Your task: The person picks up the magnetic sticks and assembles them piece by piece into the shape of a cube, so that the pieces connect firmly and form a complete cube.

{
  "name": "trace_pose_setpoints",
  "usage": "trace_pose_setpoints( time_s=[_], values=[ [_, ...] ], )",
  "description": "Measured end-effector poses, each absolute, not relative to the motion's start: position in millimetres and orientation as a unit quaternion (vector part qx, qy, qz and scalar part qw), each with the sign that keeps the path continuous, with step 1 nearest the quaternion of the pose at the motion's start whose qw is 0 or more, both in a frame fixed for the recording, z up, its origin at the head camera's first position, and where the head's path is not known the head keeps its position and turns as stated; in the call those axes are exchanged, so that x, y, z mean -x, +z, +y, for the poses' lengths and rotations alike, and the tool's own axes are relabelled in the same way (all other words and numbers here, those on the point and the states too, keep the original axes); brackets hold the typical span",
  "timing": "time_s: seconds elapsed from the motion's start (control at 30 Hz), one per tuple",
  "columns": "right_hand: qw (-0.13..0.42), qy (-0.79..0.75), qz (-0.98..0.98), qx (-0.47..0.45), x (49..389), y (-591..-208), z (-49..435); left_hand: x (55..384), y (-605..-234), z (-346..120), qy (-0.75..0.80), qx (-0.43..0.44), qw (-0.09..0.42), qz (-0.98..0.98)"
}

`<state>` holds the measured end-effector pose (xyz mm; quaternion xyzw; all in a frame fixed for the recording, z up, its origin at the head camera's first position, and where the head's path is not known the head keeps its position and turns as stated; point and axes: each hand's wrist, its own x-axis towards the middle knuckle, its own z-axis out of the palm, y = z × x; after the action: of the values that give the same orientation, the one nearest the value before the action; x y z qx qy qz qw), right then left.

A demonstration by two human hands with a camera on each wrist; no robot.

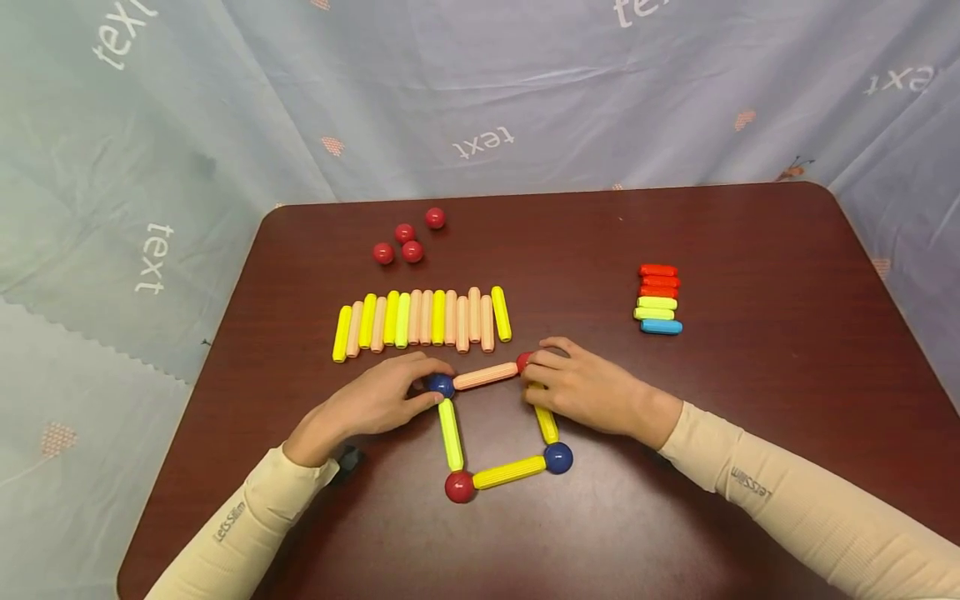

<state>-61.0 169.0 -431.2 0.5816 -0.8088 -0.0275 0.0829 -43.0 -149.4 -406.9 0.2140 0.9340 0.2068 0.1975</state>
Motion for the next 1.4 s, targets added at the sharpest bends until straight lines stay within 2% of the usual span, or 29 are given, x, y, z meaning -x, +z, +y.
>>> trace_pose_setpoints(
  time_s=[0.13,0.23,0.4,0.5,0.6,0.87,1.13,1.4],
  values=[
    [0.078,0.011,-0.824,-0.562,66.3,-425.6,168.3,42.6,-408.1,-152.1,0.209,-0.221,0.204,0.931],
    [0.053,0.075,-0.863,-0.496,80.8,-413.4,158.7,43.1,-408.1,-154.5,0.213,-0.219,0.202,0.931],
    [-0.040,0.126,-0.930,-0.344,122.9,-402.1,124.6,41.1,-410.7,-157.1,0.221,-0.210,0.200,0.931],
    [-0.106,0.111,-0.945,-0.290,139.2,-406.6,107.2,37.4,-415.3,-155.9,0.222,-0.218,0.204,0.928],
    [-0.140,0.093,-0.953,-0.254,144.2,-413.7,98.8,34.9,-418.5,-153.2,0.224,-0.228,0.203,0.926],
    [-0.149,0.073,-0.965,-0.203,149.5,-414.4,101.5,37.8,-414.2,-149.4,0.222,-0.236,0.196,0.926],
    [-0.112,0.068,-0.972,-0.195,150.9,-414.0,113.2,35.9,-415.5,-149.0,0.223,-0.238,0.193,0.926],
    [-0.072,0.056,-0.958,-0.270,107.8,-385.5,111.4,38.2,-415.5,-150.4,0.219,-0.248,0.180,0.926]
  ],
)
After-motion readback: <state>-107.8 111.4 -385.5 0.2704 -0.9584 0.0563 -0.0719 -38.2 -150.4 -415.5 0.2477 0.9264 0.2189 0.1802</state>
